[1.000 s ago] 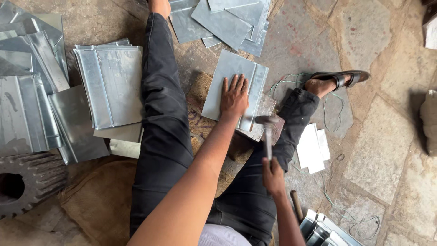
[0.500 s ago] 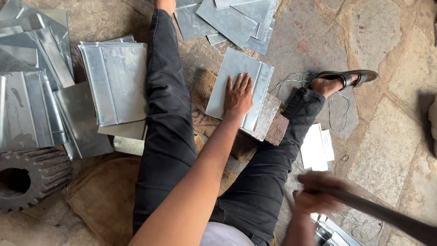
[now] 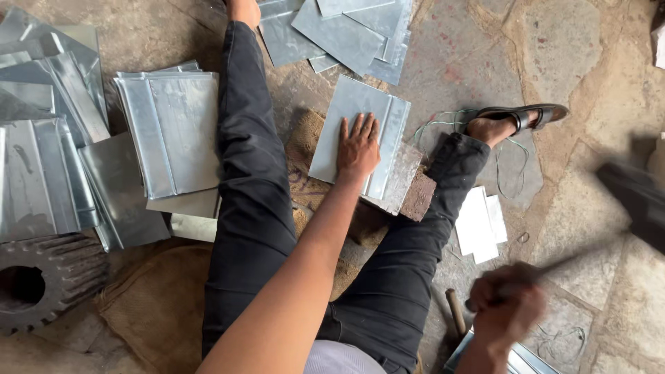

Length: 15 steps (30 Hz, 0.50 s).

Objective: The person uses a hammer to flatten and shape metal sheets against a block while sitting on the floor, handling several pieces of metal one at a time.

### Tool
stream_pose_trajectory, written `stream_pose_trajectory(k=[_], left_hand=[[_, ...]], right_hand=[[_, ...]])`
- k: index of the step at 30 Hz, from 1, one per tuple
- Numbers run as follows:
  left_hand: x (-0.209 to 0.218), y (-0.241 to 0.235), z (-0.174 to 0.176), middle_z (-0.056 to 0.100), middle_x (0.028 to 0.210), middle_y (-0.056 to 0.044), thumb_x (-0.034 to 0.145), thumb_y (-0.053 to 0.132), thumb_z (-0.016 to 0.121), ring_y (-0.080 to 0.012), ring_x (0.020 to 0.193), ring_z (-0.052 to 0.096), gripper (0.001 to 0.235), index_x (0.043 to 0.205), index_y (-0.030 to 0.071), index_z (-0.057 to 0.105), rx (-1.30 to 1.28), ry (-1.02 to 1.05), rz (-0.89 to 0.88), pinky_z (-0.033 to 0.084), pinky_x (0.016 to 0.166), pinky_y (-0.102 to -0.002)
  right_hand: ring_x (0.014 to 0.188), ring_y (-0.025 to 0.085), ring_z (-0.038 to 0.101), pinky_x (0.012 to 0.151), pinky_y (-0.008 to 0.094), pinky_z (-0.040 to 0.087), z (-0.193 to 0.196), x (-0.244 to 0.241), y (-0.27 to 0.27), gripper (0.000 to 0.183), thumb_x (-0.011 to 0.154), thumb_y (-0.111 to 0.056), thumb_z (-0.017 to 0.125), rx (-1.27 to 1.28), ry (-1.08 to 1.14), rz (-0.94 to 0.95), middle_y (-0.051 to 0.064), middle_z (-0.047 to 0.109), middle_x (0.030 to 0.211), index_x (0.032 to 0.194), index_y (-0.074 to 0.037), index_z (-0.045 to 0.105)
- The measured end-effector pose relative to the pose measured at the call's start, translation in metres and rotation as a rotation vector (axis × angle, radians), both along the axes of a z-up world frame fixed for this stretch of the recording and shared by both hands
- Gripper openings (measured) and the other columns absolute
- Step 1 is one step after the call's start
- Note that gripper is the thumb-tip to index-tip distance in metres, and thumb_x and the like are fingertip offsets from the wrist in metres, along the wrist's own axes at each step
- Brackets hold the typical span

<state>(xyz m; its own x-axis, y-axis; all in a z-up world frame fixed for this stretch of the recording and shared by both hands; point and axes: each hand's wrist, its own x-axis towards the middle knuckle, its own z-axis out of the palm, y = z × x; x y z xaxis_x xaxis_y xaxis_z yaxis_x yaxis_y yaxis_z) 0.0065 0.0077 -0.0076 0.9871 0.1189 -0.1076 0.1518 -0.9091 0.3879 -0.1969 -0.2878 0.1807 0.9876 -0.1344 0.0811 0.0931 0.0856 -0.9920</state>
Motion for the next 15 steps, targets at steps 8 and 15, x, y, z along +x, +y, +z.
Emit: stream_pose_trajectory(k=[8,15], left_hand=[[0.000,-0.004,-0.005,0.024,0.168,0.000,0.101,0.028,0.042,-0.0206,0.155,0.021,0.059,0.159,0.017,0.032,-0.035,0.011,-0.002,0.003,0.127,-0.051],[-0.003,-0.004,-0.004,0.025,0.168,-0.001,0.100,0.029,0.046,-0.0223,0.155,0.021,0.062,0.159,0.013,0.034,0.007,-0.002,-0.016,0.004,0.127,-0.052]], right_hand=[[0.046,0.007,0.038,0.043,0.031,0.030,-0.125,0.001,0.035,0.054,0.118,-0.047,0.039,-0.408,0.163,0.116,0.000,0.047,0.059,0.083,-0.010,0.058],[0.041,0.007,0.037,0.035,0.027,0.031,-0.060,-0.018,0.037,0.036,0.108,-0.035,0.040,-0.347,0.480,0.143,0.001,0.048,0.061,0.096,-0.004,0.054]])
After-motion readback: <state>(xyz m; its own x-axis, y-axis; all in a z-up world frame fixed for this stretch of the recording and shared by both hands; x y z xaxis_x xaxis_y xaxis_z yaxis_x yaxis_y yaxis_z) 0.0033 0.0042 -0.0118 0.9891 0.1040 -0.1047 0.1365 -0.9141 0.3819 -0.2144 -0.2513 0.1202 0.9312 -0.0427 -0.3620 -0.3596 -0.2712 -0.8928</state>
